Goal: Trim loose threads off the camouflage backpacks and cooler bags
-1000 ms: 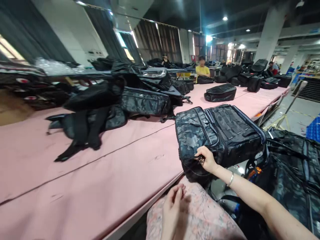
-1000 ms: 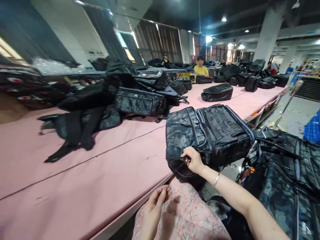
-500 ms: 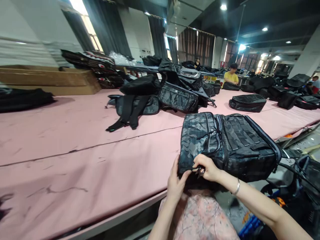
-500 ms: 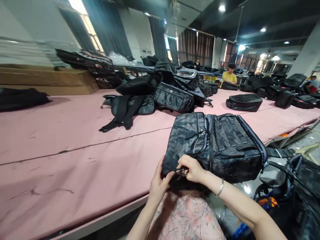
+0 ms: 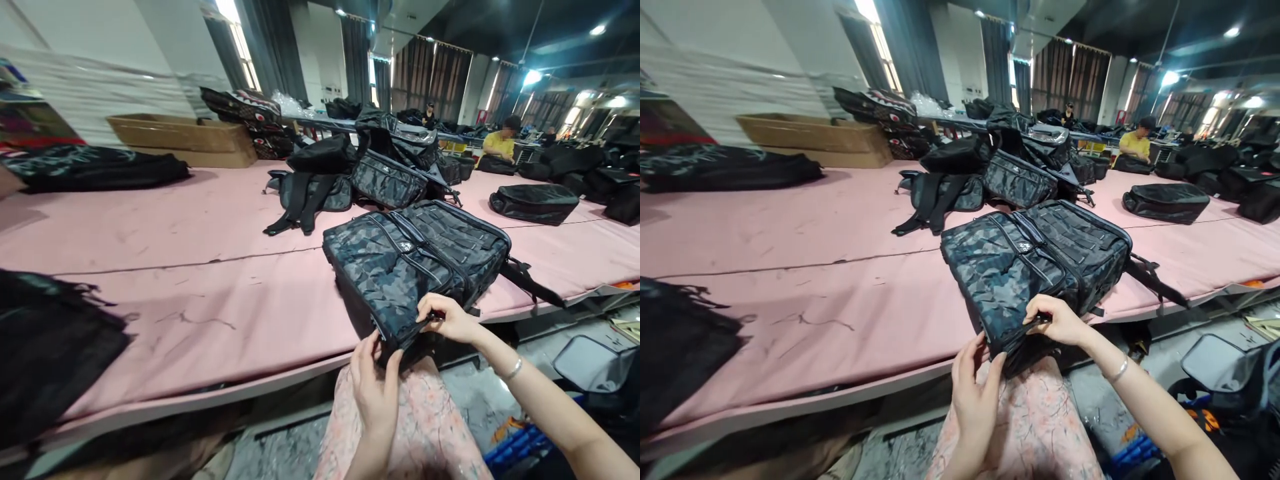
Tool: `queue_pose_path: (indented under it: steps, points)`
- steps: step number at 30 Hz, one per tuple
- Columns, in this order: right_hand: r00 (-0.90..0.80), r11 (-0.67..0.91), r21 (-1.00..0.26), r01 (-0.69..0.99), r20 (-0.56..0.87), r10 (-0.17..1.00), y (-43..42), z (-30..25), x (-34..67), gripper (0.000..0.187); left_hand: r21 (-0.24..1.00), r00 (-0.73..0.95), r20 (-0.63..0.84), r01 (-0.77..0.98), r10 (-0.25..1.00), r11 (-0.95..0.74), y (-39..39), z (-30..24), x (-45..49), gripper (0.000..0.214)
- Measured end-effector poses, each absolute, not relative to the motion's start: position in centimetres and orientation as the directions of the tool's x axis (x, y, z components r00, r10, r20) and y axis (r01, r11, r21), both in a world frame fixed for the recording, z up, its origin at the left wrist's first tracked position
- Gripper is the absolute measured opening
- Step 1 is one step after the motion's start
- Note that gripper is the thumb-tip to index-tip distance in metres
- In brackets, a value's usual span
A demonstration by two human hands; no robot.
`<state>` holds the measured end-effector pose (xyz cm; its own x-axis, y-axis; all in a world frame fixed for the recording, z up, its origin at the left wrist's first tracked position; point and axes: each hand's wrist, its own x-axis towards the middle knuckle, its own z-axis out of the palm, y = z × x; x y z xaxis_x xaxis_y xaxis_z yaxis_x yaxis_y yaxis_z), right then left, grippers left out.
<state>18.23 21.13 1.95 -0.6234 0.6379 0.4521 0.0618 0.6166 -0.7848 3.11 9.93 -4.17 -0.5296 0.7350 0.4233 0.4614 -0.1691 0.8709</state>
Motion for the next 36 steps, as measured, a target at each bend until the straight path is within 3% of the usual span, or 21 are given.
queue_pose_path:
  steps: [3, 7, 12, 16, 18, 21, 24, 29, 36]
  points:
    - [-0.437, 0.597, -0.767, 0.234, 0.466, 0.769, 18.9, 2.3, 19.1, 0.014, 0.864, -0.535, 0.450, 0.463, 0.715, -0.197, 10.4, -3.0, 2.5, 0.035]
    - [-0.320, 0.533, -0.703, 0.470, 0.427, 0.846, 15.8, 3.1, 19.6, 0.033, 0.915, -0.544, 0.380, 0.341, 0.748, -0.217, 10.6, -2.1, 1.7, 0.029]
    - [-0.474, 0.666, -0.488, 0.565, 0.469, 0.745, 14.0, 4.7, 18.9, 0.023, 0.931, -0.482, 0.340, 0.295, 0.807, -0.216, 10.6, -1.5, 1.0, 0.018]
    - [-0.589, 0.757, -0.201, 0.622, 0.517, 0.621, 14.2, 6.1, 18.0, 0.019, 0.929, -0.384, 0.318, 0.306, 0.866, -0.206, 10.7, -0.7, 0.5, 0.020]
    - [-0.638, 0.753, -0.031, 0.658, 0.508, 0.578, 14.5, 6.7, 17.5, 0.017, 0.954, -0.366, 0.277, 0.214, 0.889, -0.209, 10.7, -0.4, 0.3, 0.020]
    - [-0.711, 0.731, 0.170, 0.661, 0.454, 0.537, 14.6, 7.6, 16.8, 0.013, 0.975, -0.364, 0.203, -0.008, 0.909, -0.220, 10.7, -0.2, 0.2, 0.020]
    - [-0.771, 0.724, 0.287, 0.628, 0.359, 0.526, 14.3, 8.6, 15.9, 0.012, 0.966, -0.381, 0.161, -0.127, 0.910, -0.225, 10.6, -0.3, 0.3, 0.019]
    - [-0.832, 0.720, 0.424, 0.549, 0.195, 0.519, 13.6, 10.1, 14.2, 0.012, 0.956, -0.393, 0.198, -0.124, 0.898, -0.265, 10.4, -0.7, 0.5, 0.018]
    - [-0.808, 0.693, 0.457, 0.558, 0.109, 0.578, 13.0, 10.7, 12.5, 0.009, 0.950, -0.416, 0.261, -0.050, 0.871, -0.308, 10.4, -1.3, 0.7, 0.016]
